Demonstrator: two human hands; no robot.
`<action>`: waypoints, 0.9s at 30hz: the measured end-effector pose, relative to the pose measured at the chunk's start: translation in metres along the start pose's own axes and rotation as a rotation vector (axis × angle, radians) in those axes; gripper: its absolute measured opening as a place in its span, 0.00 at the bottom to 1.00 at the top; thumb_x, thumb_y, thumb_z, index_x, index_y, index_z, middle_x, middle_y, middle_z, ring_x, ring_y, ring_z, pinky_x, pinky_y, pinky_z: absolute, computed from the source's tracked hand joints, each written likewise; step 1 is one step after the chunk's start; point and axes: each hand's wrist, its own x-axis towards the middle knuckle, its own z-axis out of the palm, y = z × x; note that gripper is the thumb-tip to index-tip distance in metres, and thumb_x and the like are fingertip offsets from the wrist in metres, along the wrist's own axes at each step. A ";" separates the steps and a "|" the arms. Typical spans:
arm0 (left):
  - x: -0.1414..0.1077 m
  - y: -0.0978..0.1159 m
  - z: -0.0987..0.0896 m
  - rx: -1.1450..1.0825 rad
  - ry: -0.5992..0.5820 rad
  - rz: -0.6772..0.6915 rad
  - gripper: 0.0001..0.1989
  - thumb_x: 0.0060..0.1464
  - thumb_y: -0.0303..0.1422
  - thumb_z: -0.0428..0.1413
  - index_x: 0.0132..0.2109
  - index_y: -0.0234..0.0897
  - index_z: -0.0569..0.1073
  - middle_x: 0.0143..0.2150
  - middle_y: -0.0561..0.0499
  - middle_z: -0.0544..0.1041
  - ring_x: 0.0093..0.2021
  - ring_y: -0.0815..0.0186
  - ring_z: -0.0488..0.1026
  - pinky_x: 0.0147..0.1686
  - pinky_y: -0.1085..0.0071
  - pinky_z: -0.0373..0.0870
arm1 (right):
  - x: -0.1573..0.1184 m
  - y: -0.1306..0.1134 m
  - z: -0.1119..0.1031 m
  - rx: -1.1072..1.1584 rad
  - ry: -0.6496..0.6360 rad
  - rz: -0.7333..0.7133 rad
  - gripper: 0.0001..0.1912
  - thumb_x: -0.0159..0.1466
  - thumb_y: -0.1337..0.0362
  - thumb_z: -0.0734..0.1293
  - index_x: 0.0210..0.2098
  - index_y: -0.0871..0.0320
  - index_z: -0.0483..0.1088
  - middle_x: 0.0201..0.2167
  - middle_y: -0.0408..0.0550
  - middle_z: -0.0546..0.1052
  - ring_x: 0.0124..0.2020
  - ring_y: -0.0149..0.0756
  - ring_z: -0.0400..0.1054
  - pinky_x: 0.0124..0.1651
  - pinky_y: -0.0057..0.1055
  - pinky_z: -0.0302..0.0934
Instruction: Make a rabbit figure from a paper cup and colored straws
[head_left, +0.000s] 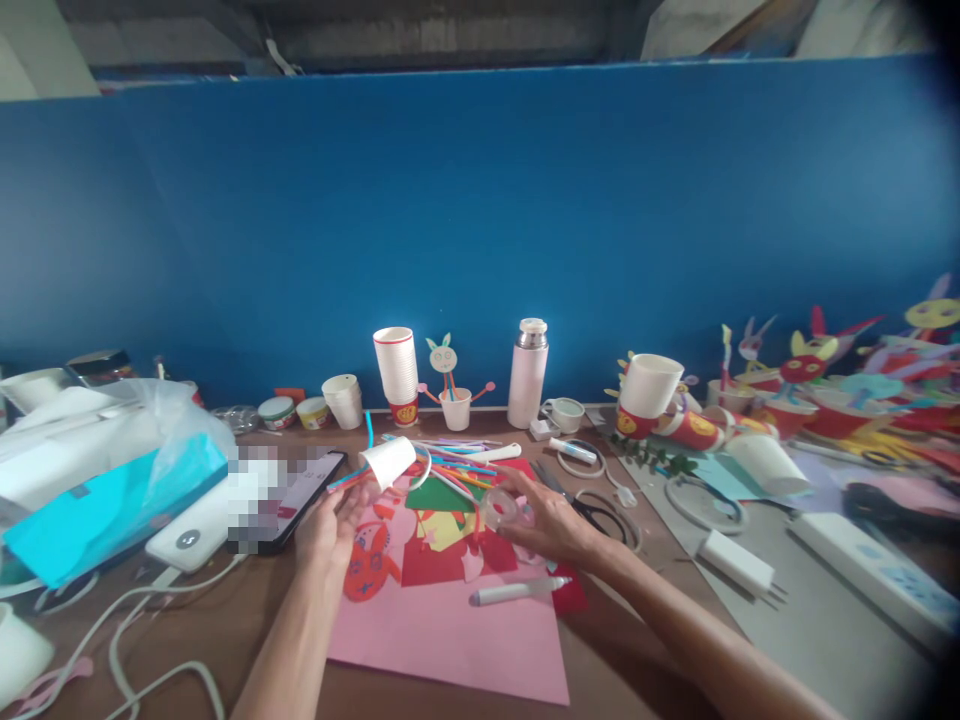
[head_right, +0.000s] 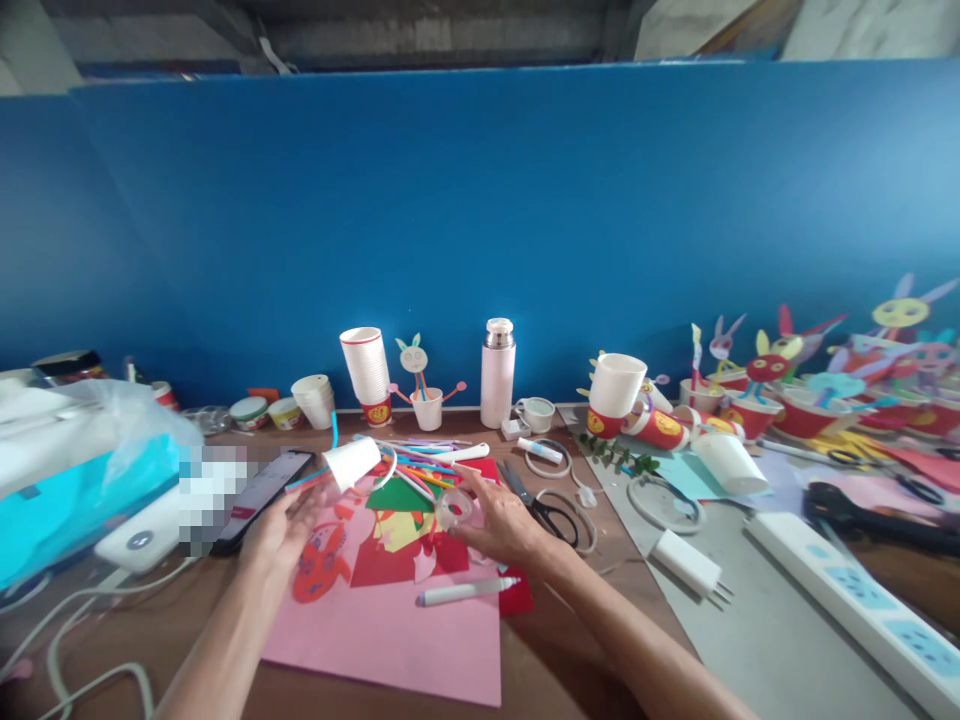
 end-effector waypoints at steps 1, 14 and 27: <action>-0.001 0.000 0.001 0.036 -0.004 0.024 0.08 0.47 0.18 0.49 0.33 0.30 0.68 0.26 0.47 0.73 0.27 0.65 0.74 0.26 0.70 0.74 | 0.000 0.000 0.000 0.001 -0.003 -0.001 0.29 0.54 0.65 0.65 0.55 0.52 0.56 0.46 0.46 0.72 0.46 0.41 0.67 0.46 0.34 0.59; -0.025 0.011 0.005 0.622 0.130 0.867 0.26 0.41 0.25 0.54 0.51 0.38 0.66 0.54 0.44 0.64 0.53 0.56 0.62 0.46 0.64 0.64 | 0.001 0.004 0.002 -0.016 0.047 -0.035 0.33 0.55 0.65 0.65 0.58 0.51 0.51 0.45 0.47 0.72 0.45 0.40 0.67 0.45 0.35 0.61; -0.090 -0.034 0.035 0.927 -0.768 0.371 0.22 0.47 0.39 0.56 0.50 0.38 0.67 0.44 0.45 0.72 0.36 0.61 0.71 0.32 0.68 0.68 | -0.005 -0.020 0.025 -0.148 0.194 -0.284 0.39 0.57 0.60 0.65 0.61 0.58 0.42 0.50 0.57 0.68 0.48 0.48 0.64 0.48 0.45 0.59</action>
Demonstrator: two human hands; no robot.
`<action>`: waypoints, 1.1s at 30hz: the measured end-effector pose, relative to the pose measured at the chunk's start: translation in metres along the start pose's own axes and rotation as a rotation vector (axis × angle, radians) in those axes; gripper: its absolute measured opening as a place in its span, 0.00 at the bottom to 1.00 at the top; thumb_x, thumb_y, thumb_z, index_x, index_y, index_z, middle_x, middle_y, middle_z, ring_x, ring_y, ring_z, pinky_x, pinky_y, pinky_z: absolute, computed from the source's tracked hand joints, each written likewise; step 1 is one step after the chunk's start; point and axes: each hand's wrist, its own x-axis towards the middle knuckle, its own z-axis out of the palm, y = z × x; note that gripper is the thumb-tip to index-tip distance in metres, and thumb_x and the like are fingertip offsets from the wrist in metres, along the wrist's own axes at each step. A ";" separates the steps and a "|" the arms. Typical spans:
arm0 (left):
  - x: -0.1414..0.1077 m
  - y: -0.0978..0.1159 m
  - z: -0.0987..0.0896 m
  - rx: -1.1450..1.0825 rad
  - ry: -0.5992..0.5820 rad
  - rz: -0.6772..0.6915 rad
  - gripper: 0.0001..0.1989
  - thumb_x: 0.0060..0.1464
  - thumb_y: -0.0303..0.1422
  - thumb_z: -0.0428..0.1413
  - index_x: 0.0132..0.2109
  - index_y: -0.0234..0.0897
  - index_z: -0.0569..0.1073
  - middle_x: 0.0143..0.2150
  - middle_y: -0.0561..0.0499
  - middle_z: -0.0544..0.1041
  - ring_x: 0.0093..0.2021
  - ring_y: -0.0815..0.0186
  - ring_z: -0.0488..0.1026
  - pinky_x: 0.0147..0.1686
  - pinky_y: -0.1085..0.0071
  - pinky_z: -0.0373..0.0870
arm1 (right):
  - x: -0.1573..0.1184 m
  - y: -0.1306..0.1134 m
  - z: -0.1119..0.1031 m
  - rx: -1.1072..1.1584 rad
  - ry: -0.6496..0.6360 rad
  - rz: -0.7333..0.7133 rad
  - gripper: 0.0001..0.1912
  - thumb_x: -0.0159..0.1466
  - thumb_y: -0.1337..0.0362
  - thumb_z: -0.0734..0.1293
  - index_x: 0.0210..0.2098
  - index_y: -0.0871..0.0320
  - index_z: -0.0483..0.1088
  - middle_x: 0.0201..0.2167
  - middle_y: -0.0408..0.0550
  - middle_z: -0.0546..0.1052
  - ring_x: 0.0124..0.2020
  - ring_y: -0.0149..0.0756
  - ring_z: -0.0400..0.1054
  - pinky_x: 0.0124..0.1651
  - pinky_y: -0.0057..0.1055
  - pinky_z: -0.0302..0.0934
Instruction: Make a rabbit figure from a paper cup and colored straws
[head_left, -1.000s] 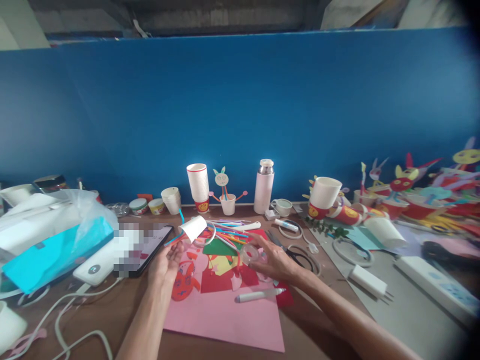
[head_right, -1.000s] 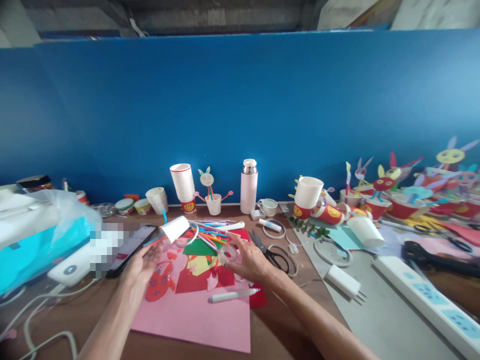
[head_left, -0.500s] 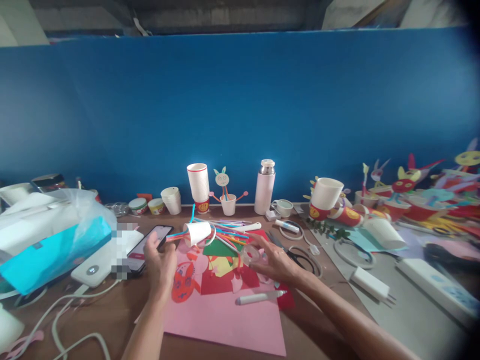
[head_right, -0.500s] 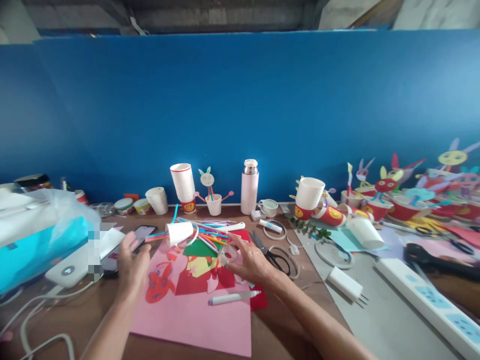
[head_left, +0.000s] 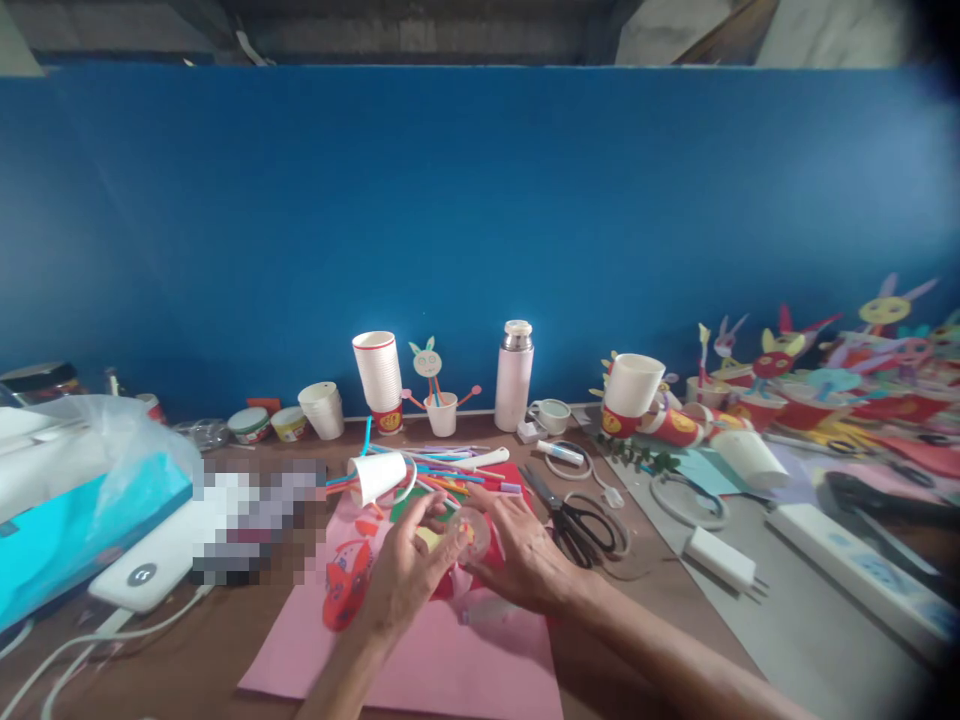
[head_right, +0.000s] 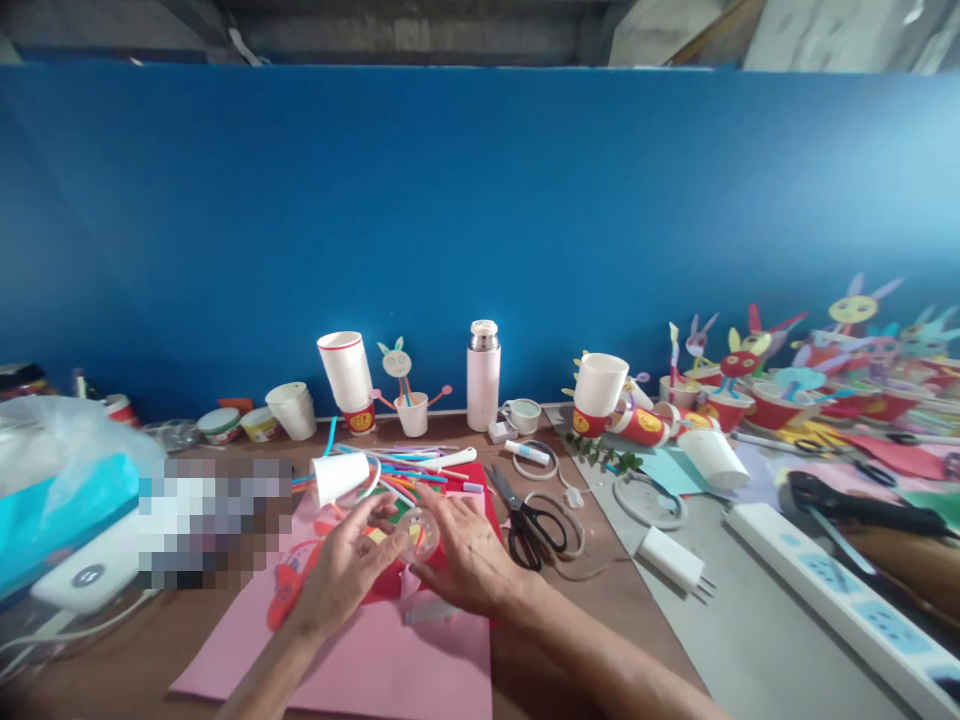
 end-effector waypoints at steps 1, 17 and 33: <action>-0.001 0.001 0.000 -0.005 -0.027 -0.007 0.22 0.47 0.39 0.56 0.50 0.38 0.67 0.45 0.45 0.72 0.35 0.62 0.72 0.32 0.68 0.68 | 0.000 -0.001 0.001 0.007 0.004 0.005 0.39 0.57 0.60 0.66 0.61 0.58 0.42 0.50 0.57 0.68 0.48 0.48 0.63 0.48 0.45 0.59; 0.002 -0.004 0.001 -0.310 -0.326 -0.065 0.26 0.49 0.36 0.57 0.55 0.41 0.62 0.51 0.46 0.71 0.45 0.59 0.71 0.44 0.66 0.67 | -0.001 -0.006 0.004 0.078 0.150 0.064 0.37 0.56 0.63 0.67 0.60 0.57 0.47 0.49 0.55 0.70 0.48 0.44 0.64 0.50 0.41 0.60; 0.010 -0.006 -0.018 -0.655 -0.002 -0.147 0.21 0.46 0.37 0.59 0.47 0.36 0.66 0.38 0.49 0.74 0.28 0.67 0.73 0.23 0.74 0.65 | 0.005 0.016 -0.029 0.024 0.053 0.193 0.10 0.60 0.66 0.63 0.42 0.56 0.68 0.37 0.47 0.74 0.39 0.37 0.67 0.43 0.33 0.58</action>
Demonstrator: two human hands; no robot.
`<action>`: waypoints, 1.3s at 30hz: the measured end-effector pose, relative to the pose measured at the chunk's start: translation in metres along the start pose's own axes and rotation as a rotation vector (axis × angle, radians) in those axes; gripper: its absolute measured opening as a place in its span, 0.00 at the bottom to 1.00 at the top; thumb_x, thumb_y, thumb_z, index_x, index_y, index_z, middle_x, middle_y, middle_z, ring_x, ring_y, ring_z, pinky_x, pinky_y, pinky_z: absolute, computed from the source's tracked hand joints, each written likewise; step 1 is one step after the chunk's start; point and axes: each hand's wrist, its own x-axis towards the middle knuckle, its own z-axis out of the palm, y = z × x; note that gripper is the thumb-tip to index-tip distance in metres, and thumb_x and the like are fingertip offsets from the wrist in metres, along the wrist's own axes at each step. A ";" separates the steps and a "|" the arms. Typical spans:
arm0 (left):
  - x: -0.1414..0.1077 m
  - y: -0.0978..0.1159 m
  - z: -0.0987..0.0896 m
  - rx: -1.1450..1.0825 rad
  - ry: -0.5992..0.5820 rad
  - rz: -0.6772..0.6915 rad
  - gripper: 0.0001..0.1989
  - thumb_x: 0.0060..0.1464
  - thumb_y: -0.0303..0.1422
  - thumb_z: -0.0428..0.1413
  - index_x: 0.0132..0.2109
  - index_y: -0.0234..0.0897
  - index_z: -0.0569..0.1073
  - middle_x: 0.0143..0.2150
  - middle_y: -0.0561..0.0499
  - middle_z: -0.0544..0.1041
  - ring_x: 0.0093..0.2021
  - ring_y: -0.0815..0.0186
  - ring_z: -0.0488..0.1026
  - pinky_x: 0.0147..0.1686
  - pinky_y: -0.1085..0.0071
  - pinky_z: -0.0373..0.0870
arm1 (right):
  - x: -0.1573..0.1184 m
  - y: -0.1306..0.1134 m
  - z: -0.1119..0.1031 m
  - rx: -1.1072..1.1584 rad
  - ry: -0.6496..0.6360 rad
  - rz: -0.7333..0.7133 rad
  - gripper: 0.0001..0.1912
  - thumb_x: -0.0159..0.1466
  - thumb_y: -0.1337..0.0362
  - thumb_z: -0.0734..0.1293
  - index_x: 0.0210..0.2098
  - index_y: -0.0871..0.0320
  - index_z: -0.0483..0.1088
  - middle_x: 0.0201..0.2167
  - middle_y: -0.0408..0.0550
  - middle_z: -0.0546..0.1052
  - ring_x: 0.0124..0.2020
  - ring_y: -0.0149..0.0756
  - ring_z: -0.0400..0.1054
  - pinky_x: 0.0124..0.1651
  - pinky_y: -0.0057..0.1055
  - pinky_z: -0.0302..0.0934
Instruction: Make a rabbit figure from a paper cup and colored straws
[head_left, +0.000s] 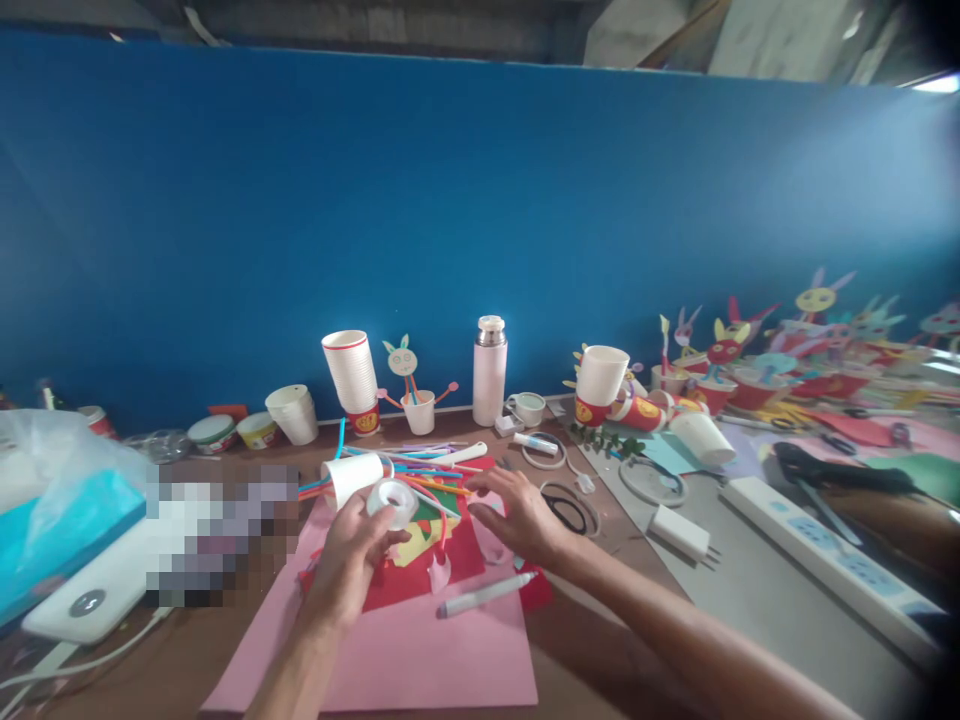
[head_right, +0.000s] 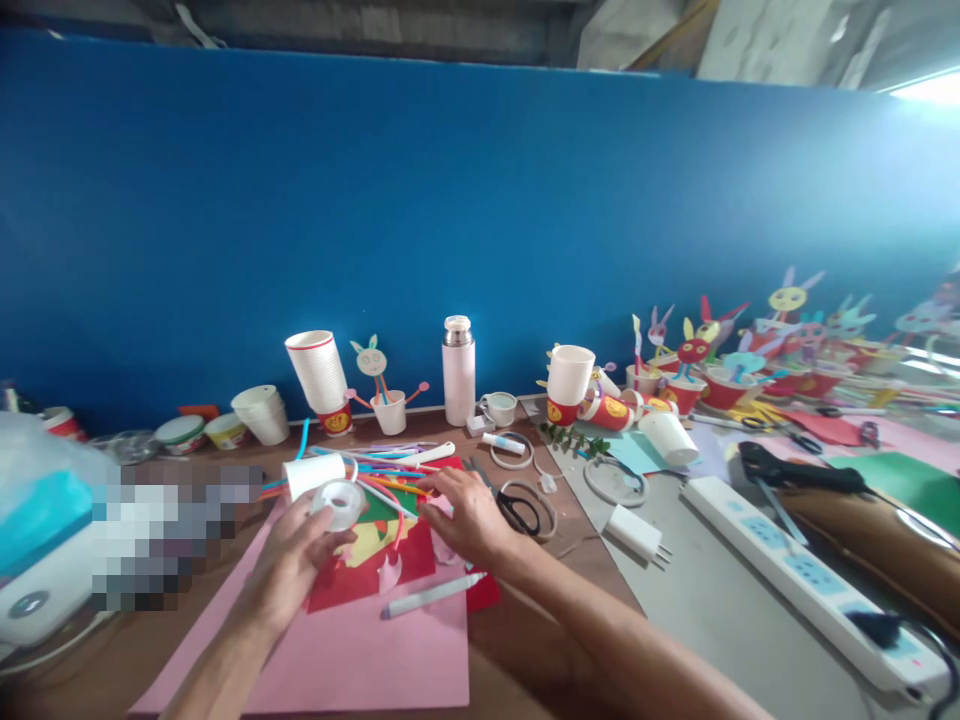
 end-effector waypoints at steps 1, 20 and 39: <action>0.002 0.000 -0.003 -0.032 0.055 0.011 0.21 0.46 0.37 0.59 0.46 0.36 0.66 0.37 0.50 0.74 0.27 0.68 0.72 0.23 0.74 0.66 | 0.000 0.004 -0.003 -0.019 -0.020 0.014 0.07 0.61 0.67 0.62 0.38 0.56 0.70 0.34 0.46 0.75 0.37 0.35 0.68 0.41 0.32 0.57; -0.008 0.030 -0.010 -0.006 0.252 0.026 0.21 0.43 0.40 0.60 0.45 0.37 0.70 0.39 0.48 0.76 0.31 0.67 0.72 0.25 0.75 0.67 | -0.037 0.012 -0.014 -0.072 -0.454 -0.184 0.10 0.57 0.57 0.67 0.35 0.55 0.70 0.32 0.44 0.72 0.37 0.34 0.66 0.40 0.29 0.55; -0.038 0.008 -0.009 0.563 0.149 0.059 0.27 0.40 0.42 0.61 0.48 0.38 0.69 0.35 0.47 0.75 0.33 0.61 0.73 0.28 0.71 0.69 | -0.040 0.014 -0.006 -0.194 -0.388 -0.140 0.05 0.59 0.63 0.64 0.35 0.54 0.70 0.32 0.44 0.73 0.35 0.35 0.66 0.38 0.31 0.52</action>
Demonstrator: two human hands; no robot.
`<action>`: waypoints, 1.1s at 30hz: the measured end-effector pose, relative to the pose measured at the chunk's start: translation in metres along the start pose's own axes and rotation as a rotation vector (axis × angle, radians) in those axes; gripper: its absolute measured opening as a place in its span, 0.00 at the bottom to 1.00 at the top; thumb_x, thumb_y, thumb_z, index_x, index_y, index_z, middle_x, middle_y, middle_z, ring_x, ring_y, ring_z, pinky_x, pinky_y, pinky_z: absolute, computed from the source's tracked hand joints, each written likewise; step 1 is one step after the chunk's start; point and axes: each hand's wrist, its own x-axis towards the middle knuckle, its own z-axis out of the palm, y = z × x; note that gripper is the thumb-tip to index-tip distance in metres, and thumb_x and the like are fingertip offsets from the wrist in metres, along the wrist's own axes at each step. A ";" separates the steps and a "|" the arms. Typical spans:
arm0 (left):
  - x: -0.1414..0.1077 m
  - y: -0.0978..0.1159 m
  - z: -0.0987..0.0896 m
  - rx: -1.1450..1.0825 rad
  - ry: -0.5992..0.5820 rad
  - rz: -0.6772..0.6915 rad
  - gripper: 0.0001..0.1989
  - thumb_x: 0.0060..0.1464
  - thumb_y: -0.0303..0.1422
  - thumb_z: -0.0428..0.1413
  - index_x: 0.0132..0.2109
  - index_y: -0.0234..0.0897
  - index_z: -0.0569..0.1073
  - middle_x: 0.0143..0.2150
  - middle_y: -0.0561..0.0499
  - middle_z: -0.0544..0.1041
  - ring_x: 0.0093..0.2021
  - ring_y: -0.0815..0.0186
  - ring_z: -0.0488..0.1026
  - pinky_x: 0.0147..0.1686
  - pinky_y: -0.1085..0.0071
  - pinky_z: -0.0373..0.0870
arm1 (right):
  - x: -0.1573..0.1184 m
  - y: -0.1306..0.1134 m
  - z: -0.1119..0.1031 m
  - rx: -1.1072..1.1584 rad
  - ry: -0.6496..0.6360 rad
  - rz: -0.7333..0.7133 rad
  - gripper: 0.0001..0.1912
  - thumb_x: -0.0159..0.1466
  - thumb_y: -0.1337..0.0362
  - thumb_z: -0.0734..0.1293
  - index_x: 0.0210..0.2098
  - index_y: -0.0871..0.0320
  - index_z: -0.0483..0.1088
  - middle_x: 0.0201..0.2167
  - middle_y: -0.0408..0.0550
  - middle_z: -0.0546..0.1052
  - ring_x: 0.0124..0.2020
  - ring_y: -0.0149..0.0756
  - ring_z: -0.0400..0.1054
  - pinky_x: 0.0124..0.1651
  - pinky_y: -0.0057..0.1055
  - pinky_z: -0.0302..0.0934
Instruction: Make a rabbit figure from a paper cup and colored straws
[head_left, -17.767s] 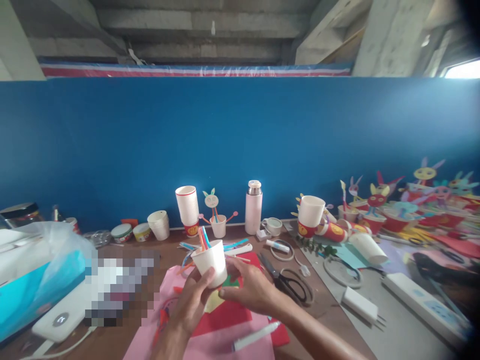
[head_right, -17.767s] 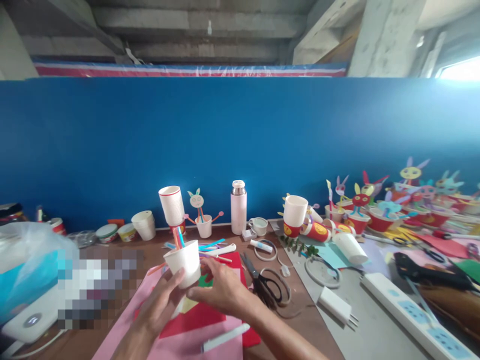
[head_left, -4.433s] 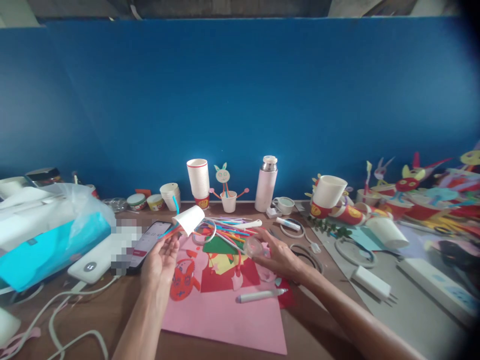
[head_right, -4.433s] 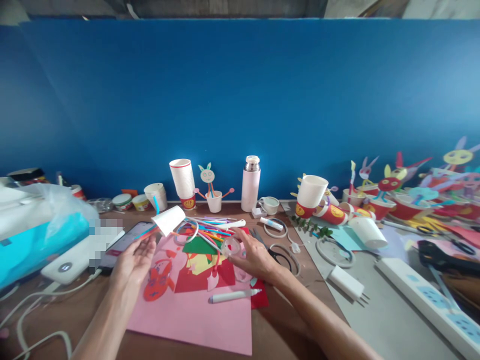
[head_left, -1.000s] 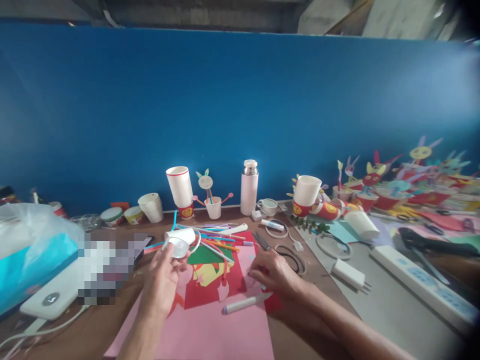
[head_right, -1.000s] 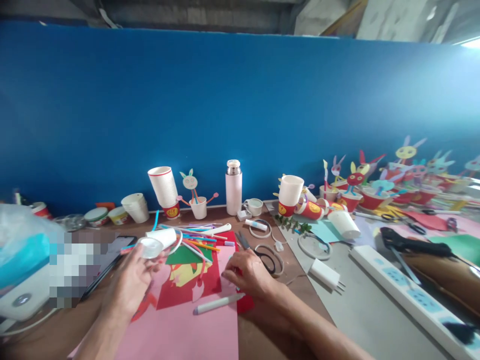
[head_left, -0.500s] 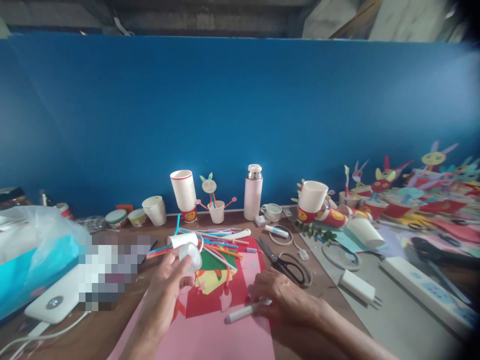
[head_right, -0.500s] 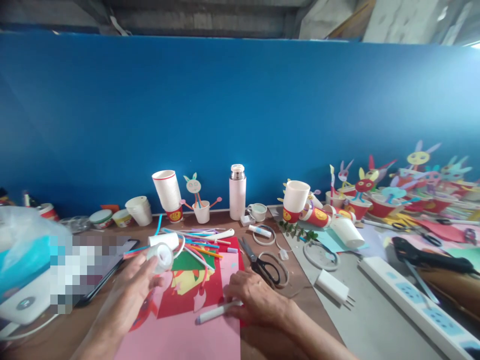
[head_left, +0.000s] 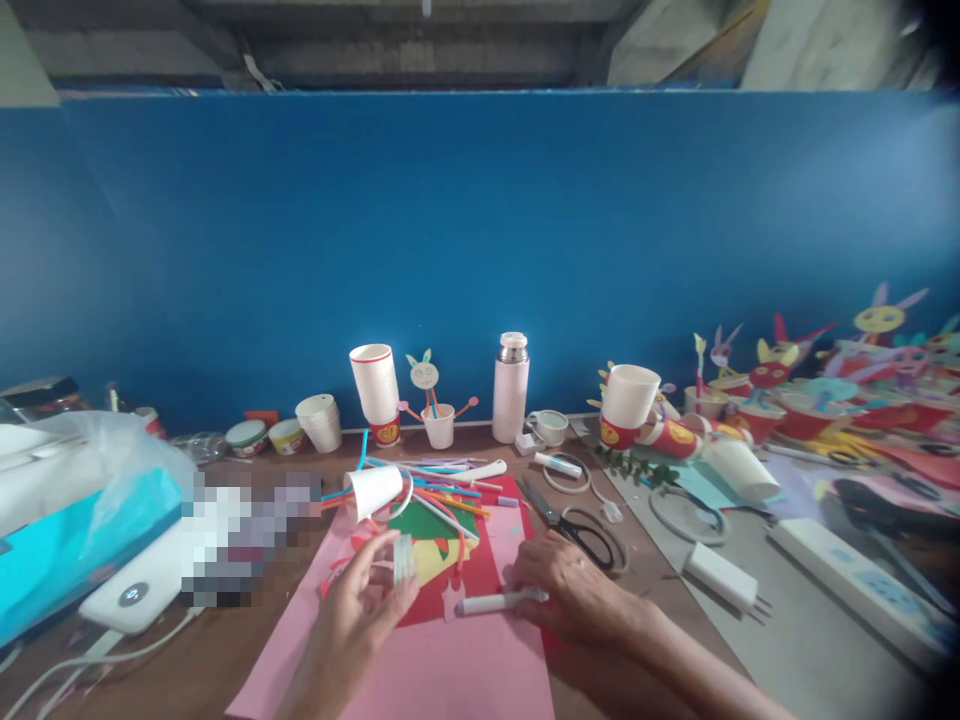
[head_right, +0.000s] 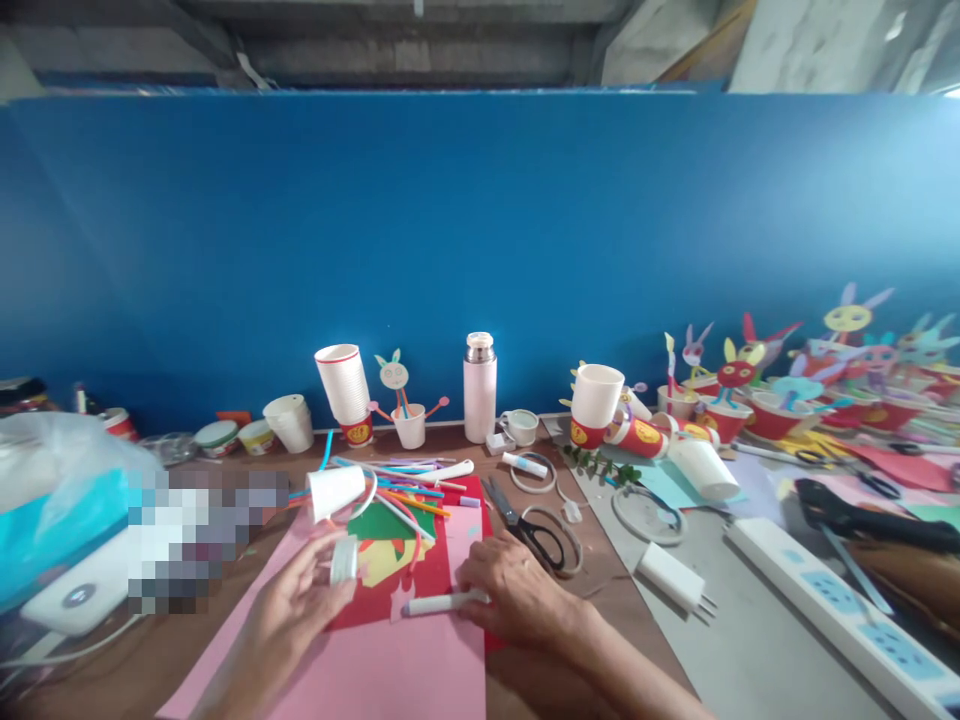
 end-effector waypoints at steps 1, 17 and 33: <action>-0.003 -0.006 -0.001 0.084 0.015 0.022 0.26 0.40 0.41 0.60 0.49 0.39 0.69 0.35 0.47 0.75 0.34 0.60 0.73 0.31 0.69 0.70 | 0.000 -0.001 0.001 0.007 0.000 -0.010 0.05 0.59 0.63 0.64 0.35 0.54 0.70 0.32 0.44 0.73 0.35 0.35 0.66 0.38 0.31 0.53; -0.027 -0.057 0.007 0.690 0.063 0.345 0.24 0.40 0.33 0.58 0.49 0.50 0.71 0.44 0.48 0.74 0.43 0.56 0.72 0.38 0.69 0.70 | 0.008 0.003 0.006 -0.010 0.167 0.098 0.06 0.63 0.63 0.61 0.34 0.56 0.69 0.30 0.46 0.73 0.32 0.35 0.65 0.37 0.31 0.53; -0.017 -0.080 0.000 0.939 0.074 0.549 0.29 0.42 0.30 0.53 0.55 0.37 0.62 0.48 0.43 0.74 0.48 0.53 0.70 0.43 0.60 0.71 | 0.007 0.009 0.009 -0.018 0.240 0.091 0.04 0.62 0.64 0.62 0.34 0.57 0.68 0.30 0.46 0.73 0.32 0.35 0.64 0.36 0.31 0.51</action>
